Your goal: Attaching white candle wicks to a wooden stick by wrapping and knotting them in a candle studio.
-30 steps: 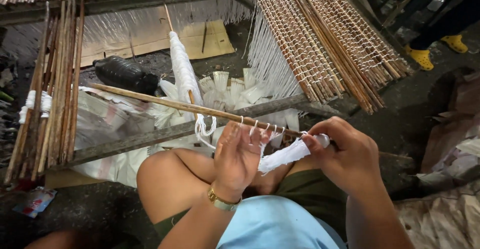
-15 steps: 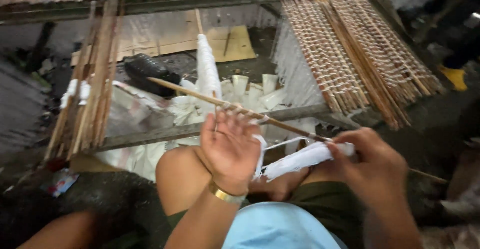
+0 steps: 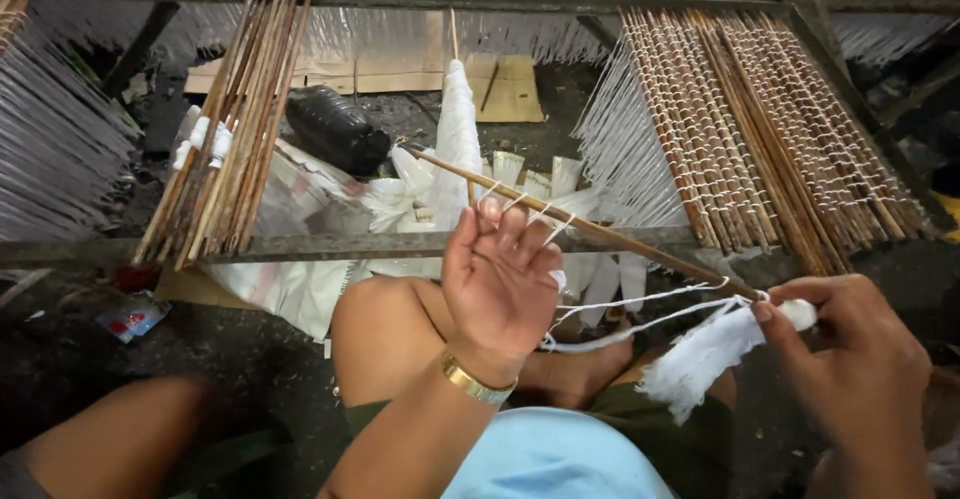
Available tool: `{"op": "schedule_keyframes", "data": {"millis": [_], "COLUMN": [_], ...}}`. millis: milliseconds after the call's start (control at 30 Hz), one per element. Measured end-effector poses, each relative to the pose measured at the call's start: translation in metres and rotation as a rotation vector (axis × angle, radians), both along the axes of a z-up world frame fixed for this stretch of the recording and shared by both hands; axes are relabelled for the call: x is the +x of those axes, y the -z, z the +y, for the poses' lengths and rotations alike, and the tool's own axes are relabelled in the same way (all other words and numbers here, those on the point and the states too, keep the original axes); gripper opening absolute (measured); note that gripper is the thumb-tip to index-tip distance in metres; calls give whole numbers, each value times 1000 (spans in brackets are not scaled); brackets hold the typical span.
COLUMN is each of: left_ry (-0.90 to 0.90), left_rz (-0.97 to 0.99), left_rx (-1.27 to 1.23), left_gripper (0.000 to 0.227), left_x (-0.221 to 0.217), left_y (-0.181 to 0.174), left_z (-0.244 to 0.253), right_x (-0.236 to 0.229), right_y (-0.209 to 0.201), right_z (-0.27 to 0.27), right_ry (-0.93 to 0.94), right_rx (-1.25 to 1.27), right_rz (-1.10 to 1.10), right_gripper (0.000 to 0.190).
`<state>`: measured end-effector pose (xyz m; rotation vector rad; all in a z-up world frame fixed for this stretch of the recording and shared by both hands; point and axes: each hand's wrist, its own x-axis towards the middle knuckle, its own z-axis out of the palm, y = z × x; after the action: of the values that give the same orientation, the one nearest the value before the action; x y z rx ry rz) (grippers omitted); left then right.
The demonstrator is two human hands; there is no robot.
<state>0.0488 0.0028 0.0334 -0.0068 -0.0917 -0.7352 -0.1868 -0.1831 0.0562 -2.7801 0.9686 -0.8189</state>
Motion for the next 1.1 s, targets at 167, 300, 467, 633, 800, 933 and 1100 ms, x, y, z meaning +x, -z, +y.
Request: {"op": "schedule_keyframes", "data": {"millis": [167, 300, 467, 633, 800, 933, 1100], "left_ry": [39, 86, 61, 77, -282, -492, -703], "left_rz": [-53, -55, 169, 410, -931, -1330, -1563], "left_rx": [-21, 71, 282, 646, 445, 654, 363], "left_gripper": [26, 46, 39, 25, 11, 43, 52], "left_x": [16, 23, 24, -21, -62, -49, -59], "left_y": [29, 98, 157, 131, 6, -42, -28], "left_z": [-9, -10, -1, -7, -17, -49, -77], "right_x": [-8, -21, -21, -33, -2, 8, 23], "right_y": [-24, -23, -22, -35, -127, -149, -142], "right_z": [-14, -44, -112, -151, -11, 16, 25], "right_ry": [-96, -186, -221, -230, -183, -110, -474], "right_rx": [121, 184, 238, 273, 221, 122, -22], "right_rz": [-67, -153, -212, -310, -216, -74, -30], "right_gripper": [12, 14, 21, 29, 19, 14, 25]}}
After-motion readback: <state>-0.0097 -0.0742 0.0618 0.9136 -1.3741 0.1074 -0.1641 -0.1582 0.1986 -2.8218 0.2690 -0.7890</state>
